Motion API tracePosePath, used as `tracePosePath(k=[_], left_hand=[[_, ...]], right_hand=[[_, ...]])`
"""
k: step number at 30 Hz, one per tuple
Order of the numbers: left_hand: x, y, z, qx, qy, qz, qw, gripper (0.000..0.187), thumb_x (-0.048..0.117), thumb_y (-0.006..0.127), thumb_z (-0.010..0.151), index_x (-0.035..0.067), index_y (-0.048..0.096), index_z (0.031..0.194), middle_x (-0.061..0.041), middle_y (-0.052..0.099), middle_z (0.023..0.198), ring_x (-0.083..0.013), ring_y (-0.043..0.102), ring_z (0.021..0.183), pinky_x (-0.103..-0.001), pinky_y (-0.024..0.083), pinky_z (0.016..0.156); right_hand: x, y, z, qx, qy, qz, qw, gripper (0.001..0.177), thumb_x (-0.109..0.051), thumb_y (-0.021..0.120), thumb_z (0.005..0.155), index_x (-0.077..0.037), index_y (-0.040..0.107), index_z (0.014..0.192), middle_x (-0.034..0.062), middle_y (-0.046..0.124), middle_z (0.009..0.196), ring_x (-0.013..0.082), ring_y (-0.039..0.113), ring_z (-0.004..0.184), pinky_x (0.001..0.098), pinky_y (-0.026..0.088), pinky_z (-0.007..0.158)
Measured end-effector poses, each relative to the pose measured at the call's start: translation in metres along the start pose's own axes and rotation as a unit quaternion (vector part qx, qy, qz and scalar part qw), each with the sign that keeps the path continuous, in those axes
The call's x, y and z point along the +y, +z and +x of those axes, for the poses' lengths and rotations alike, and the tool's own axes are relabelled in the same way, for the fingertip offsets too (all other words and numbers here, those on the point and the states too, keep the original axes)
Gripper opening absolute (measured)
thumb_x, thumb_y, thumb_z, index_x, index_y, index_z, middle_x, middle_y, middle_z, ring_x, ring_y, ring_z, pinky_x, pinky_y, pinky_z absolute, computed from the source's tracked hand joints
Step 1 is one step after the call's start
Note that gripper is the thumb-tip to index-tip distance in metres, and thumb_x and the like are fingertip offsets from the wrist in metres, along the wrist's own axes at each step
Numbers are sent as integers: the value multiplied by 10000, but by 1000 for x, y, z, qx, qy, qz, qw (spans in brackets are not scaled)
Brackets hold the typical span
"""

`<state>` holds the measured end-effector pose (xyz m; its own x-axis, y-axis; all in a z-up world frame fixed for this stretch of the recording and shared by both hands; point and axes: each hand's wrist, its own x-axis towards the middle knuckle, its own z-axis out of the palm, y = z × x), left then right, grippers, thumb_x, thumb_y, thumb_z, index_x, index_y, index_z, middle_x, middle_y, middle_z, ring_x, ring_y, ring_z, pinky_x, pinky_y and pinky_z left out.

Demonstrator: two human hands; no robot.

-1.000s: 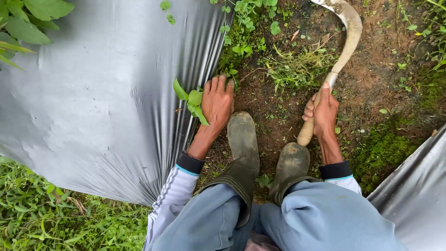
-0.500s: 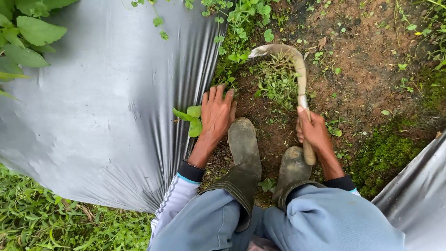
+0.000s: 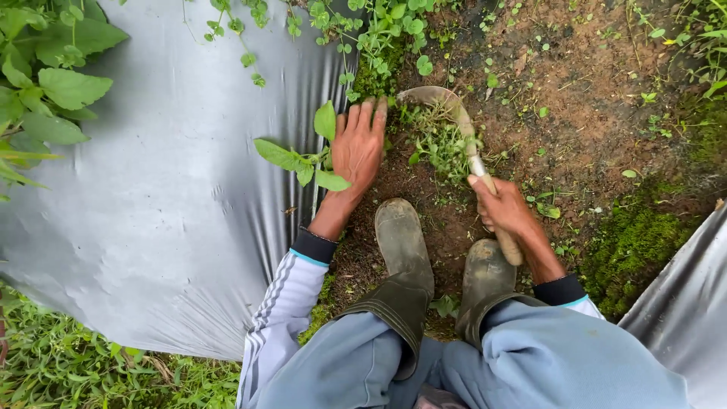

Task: The person uses a sickle to cut weeds and grass growing along the edge of a plastic-covered garden bed. They gather the cut vegetation with their left hand and continue clearing the area between the bed and the surrounding soil.

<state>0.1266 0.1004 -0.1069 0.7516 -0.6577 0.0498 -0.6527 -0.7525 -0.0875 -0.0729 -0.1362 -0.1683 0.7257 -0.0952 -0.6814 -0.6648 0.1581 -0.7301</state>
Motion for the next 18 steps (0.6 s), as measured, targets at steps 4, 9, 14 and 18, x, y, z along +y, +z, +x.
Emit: tracePosePath(k=[4,9,14,18], left_hand=[[-6,88,15,-54,34,85,994,309,23,734,895,55,666,1196,-141,624,1131,-250,535,1058,-393,436,792],[-3,90,5,-40,46,123,990,54,28,736,868,78,752,857,-114,688,892,-225,551,912,-349,434,802],[17,86,-48,-83,58,-68,993,48,57,761,845,93,788,859,-103,703,817,-245,614,855,-377,467,798],[28,62,-39,-56,49,-42,996,82,84,748,885,100,768,963,-96,693,893,-240,616,926,-375,497,832]], right_hand=[[-11,7,-14,31,15,19,999,402,-345,480,1139,-40,544,885,38,509,573,106,477,401,268,471,340],[-14,5,-2,64,10,76,995,416,-371,440,1160,-81,528,874,10,505,559,89,476,389,247,470,337],[14,0,-11,16,33,28,999,370,-316,462,1144,-32,557,928,49,524,590,118,495,398,279,486,330],[-31,9,-9,68,27,84,994,346,-326,422,1169,-72,521,956,35,526,619,90,508,434,240,500,365]])
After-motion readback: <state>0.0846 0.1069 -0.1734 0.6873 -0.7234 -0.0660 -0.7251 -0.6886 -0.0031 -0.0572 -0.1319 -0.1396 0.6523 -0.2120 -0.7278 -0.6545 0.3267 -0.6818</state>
